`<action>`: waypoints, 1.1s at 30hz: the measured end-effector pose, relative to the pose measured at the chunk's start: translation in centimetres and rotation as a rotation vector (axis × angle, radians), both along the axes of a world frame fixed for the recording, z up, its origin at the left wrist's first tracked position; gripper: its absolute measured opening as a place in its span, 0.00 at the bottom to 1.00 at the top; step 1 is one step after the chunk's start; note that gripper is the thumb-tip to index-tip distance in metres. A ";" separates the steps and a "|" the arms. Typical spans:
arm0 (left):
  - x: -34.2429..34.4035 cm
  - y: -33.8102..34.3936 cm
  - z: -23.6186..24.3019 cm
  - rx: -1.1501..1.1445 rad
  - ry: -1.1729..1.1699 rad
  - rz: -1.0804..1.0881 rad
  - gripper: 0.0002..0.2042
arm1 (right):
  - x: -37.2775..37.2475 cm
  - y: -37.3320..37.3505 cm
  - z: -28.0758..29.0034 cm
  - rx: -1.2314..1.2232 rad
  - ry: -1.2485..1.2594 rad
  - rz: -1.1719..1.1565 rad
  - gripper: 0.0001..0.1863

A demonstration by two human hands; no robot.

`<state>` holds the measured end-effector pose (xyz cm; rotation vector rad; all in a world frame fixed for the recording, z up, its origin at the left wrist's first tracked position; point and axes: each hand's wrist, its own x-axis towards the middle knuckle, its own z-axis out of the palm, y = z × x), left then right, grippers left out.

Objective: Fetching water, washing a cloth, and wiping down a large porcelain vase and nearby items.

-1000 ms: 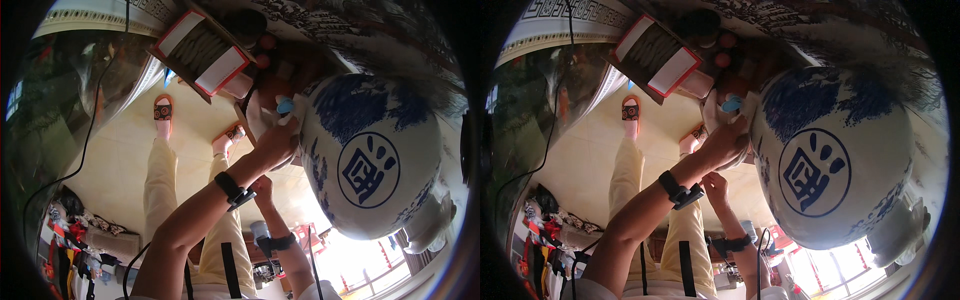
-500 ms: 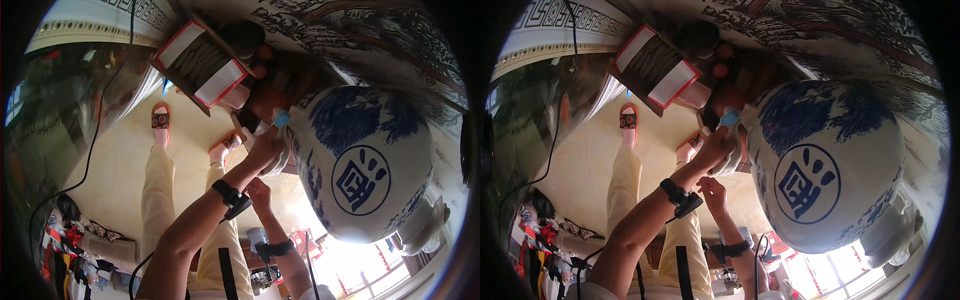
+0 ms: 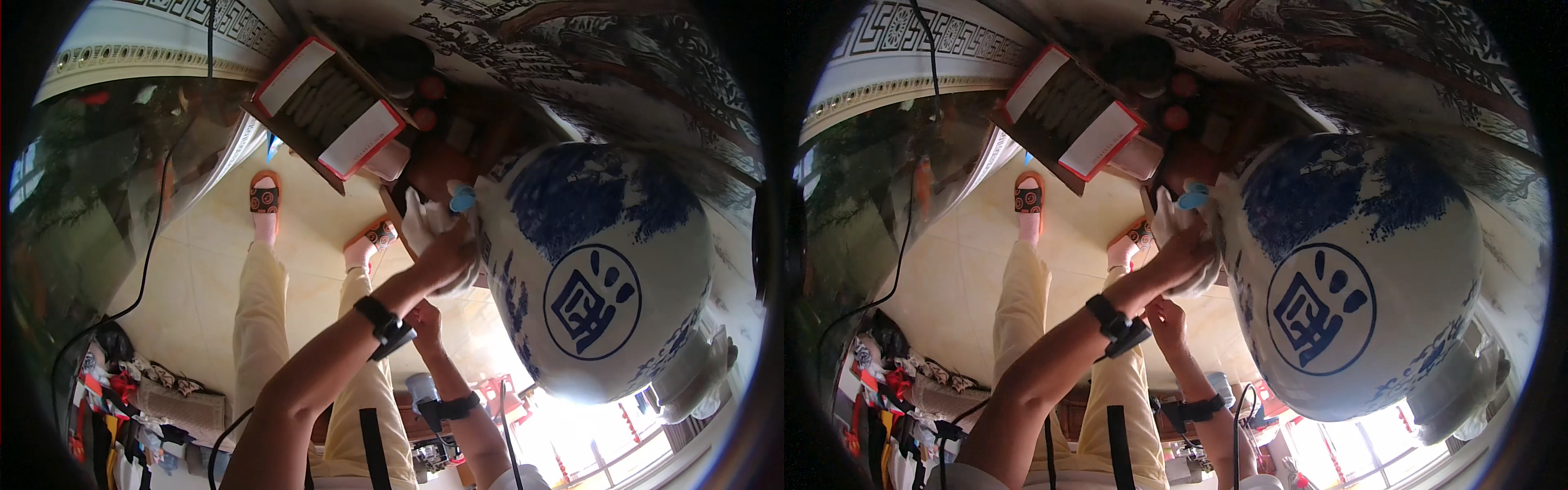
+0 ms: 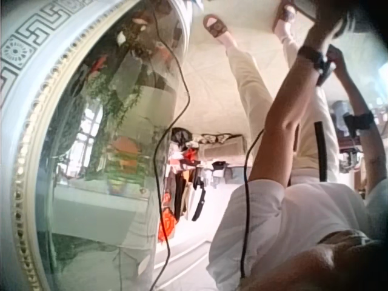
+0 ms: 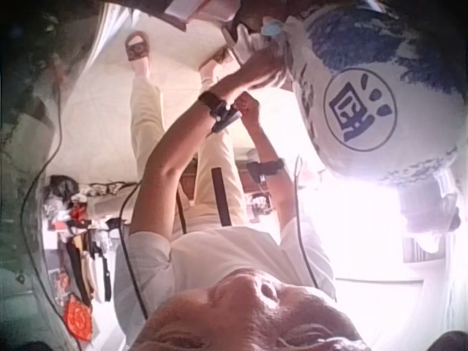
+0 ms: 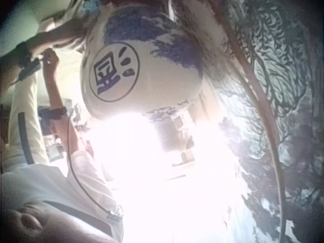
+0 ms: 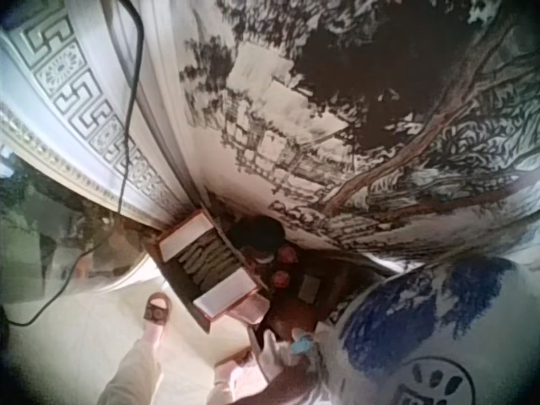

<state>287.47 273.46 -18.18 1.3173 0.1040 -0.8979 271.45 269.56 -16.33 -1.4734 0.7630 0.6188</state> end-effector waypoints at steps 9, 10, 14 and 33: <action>0.6 2.4 1.8 0.022 -0.035 -0.112 0.16 | 1.5 1.9 -0.4 -0.264 -0.114 0.088 0.05; 0.2 2.3 1.5 0.011 -0.165 -0.057 0.16 | 1.6 2.2 -0.4 -0.326 -0.185 0.043 0.06; 1.5 2.3 2.1 0.091 -0.197 -0.130 0.14 | 1.5 1.5 -0.1 -0.195 -0.097 0.165 0.04; 4.8 1.5 2.6 0.366 -0.241 -0.313 0.12 | 2.1 3.9 2.1 -0.256 -0.034 0.216 0.10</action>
